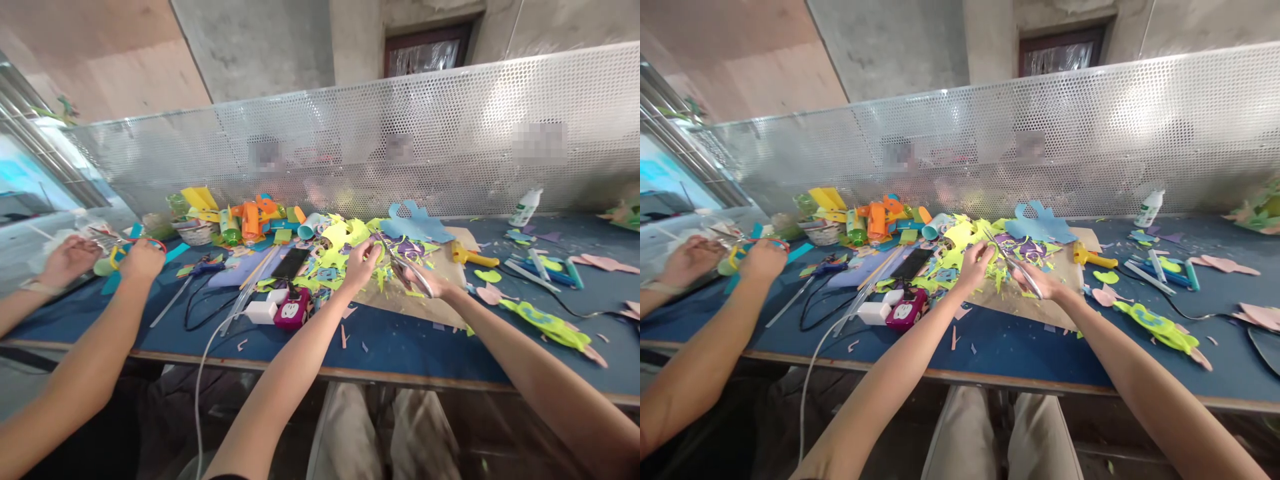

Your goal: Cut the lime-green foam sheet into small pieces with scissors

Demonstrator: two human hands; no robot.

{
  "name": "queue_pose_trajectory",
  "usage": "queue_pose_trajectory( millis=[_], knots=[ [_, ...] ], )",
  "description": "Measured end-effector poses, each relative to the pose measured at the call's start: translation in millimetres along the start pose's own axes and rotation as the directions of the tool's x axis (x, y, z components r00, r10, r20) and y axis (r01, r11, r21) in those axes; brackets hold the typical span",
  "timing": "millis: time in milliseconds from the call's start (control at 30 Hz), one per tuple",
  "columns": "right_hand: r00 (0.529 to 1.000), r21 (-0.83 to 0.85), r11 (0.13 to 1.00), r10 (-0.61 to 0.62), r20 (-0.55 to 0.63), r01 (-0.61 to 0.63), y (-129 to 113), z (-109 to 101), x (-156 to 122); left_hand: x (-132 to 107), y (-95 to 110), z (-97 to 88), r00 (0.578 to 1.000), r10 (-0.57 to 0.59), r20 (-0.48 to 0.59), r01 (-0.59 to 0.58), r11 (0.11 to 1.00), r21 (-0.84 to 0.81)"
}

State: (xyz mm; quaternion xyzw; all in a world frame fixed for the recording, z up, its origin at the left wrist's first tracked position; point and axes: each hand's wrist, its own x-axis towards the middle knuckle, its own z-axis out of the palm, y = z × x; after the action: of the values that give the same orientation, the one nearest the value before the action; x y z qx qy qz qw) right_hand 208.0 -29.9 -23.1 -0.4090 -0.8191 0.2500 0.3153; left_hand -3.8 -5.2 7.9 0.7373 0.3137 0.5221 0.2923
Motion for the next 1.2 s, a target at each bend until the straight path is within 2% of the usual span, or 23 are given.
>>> queue_pose_trajectory(
  millis=[100,233,367,433,533,633,733,800,900,1033,1133,1200],
  knots=[
    [0.997,0.093,0.995,-0.041,0.062,0.036,4.0,1.2,-0.9,-0.1,-0.8,0.5,1.0,-0.004,0.008,0.004,1.0,-0.021],
    [1.0,0.133,0.991,0.007,0.02,-0.01,-2.1,1.6,-0.7,0.1,-0.2,-0.3,1.0,-0.007,0.008,0.008,0.999,-0.046],
    [0.985,-0.034,0.995,0.091,-0.15,-0.097,-9.3,-3.3,4.0,0.6,-1.5,-0.9,0.999,-0.031,0.015,0.031,0.999,-0.043],
    [0.962,-0.14,0.98,0.1,-0.256,-0.139,-6.8,-7.1,7.3,1.2,-3.6,0.5,0.999,-0.046,0.03,0.047,0.997,-0.058],
    [0.909,-0.184,0.948,0.175,-0.378,-0.259,6.0,-12.1,10.2,2.9,-9.1,4.0,0.996,-0.073,0.045,0.078,0.988,-0.134],
    [0.873,-0.228,0.895,0.271,-0.405,-0.383,23.3,-15.2,10.2,5.1,-16.5,6.5,0.994,-0.107,0.0,0.105,0.981,-0.164],
    [0.868,-0.315,0.851,0.276,-0.414,-0.42,36.3,-16.9,10.1,6.4,-23.3,7.8,0.985,-0.168,-0.037,0.156,0.965,-0.211],
    [0.858,-0.304,0.859,0.252,-0.448,-0.411,38.9,-17.0,11.0,6.3,-26.4,8.6,0.976,-0.214,-0.038,0.2,0.953,-0.229],
    [0.842,-0.197,0.921,0.2,-0.501,-0.336,29.8,-14.4,12.9,5.1,-28.3,9.2,0.969,-0.247,-0.011,0.239,0.949,-0.203],
    [0.88,-0.12,0.983,0.068,-0.469,-0.14,-0.1,-7.8,13.1,4.1,-26.8,8.7,0.982,-0.185,0.025,0.187,0.973,-0.133],
    [0.895,-0.122,0.989,0.025,-0.444,-0.088,-17.4,-5.7,11.1,4.9,-24.6,8.7,0.987,-0.154,0.042,0.158,0.978,-0.136],
    [0.912,-0.139,0.989,-0.007,-0.409,-0.054,-20.6,-6.4,9.6,5.3,-23.7,9.2,0.986,-0.161,0.048,0.166,0.975,-0.147]
  ],
)
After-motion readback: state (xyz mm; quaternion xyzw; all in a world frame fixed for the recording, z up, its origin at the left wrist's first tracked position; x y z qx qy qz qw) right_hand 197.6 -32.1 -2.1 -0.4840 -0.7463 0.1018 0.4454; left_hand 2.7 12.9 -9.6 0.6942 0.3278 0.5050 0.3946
